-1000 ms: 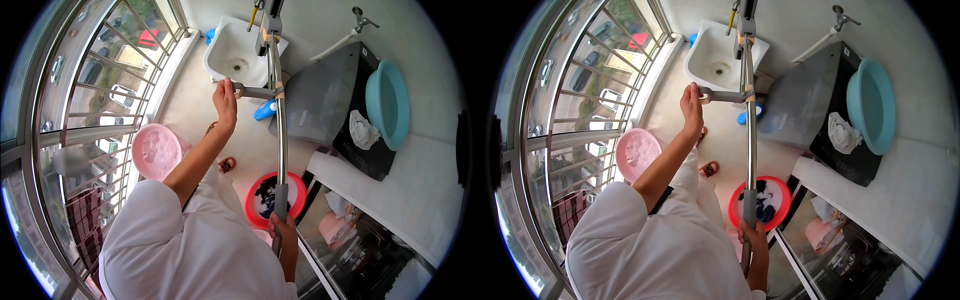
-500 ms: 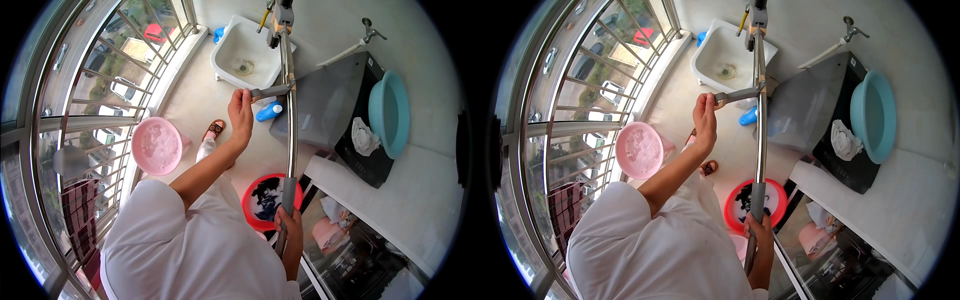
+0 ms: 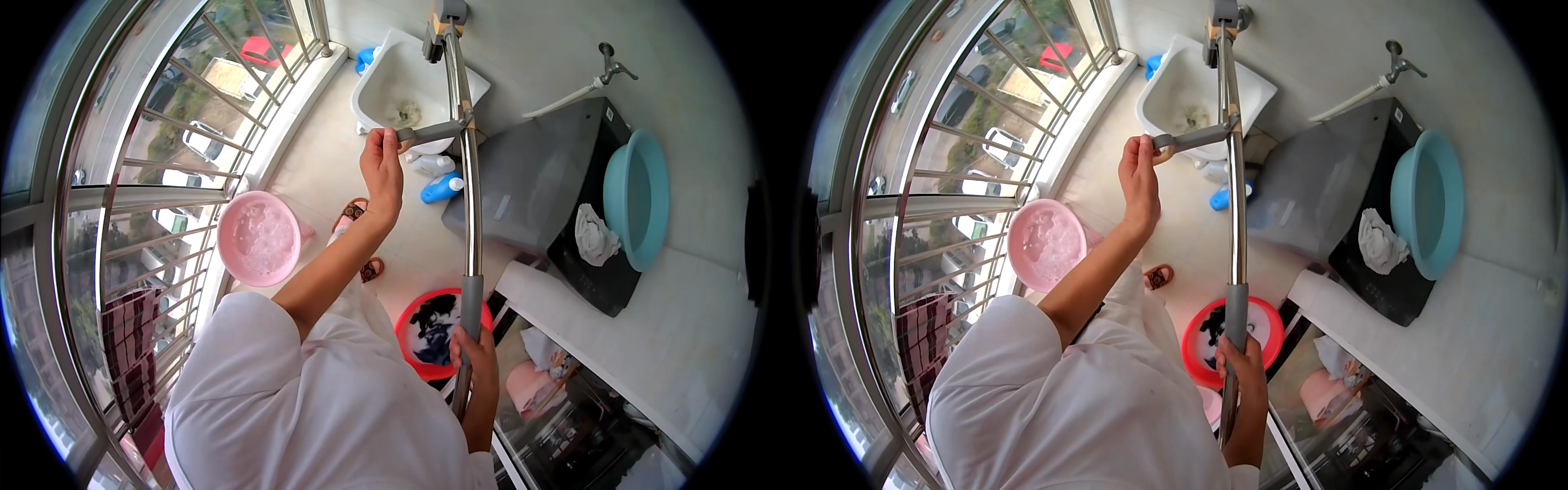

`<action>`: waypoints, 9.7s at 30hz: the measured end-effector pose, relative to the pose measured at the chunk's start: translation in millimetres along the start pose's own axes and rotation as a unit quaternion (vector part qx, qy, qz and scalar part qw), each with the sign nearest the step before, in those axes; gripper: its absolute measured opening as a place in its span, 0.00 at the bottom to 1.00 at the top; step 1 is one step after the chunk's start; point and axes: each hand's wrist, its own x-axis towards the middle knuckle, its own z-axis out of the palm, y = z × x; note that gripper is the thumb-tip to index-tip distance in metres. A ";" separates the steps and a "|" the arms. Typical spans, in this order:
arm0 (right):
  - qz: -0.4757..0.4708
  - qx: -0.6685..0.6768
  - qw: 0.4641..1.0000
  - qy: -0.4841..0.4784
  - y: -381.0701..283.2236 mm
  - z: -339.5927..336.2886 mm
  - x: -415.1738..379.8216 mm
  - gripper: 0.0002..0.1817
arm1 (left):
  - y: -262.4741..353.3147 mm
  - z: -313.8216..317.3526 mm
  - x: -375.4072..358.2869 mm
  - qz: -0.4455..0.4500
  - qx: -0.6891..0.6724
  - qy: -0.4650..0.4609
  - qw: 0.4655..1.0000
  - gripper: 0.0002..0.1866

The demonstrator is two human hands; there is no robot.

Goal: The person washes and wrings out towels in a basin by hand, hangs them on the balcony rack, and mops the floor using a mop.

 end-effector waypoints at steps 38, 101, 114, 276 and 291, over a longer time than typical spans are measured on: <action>0.037 -0.105 0.994 -0.016 36.5 -19.7 40.7 0.08 | -97.3 -10.5 -74.6 -0.416 -0.094 -0.229 0.875 0.33; -0.384 -0.234 0.695 -0.561 -418.6 379.2 346.5 0.25 | -243.1 -216.9 261.1 -0.229 -0.599 0.425 0.639 0.13; -0.324 -0.117 0.652 -0.675 -480.9 372.5 346.0 0.16 | -203.1 -163.4 287.4 -0.298 -0.631 0.360 0.620 0.08; -0.376 0.181 0.729 0.543 -181.6 -161.2 237.3 0.27 | -316.9 -92.2 344.7 -0.252 0.466 -0.194 0.825 0.12; -0.085 -0.505 0.712 0.480 -237.2 -33.3 262.8 0.10 | -358.6 -96.0 446.5 -0.285 0.536 -0.175 0.775 0.24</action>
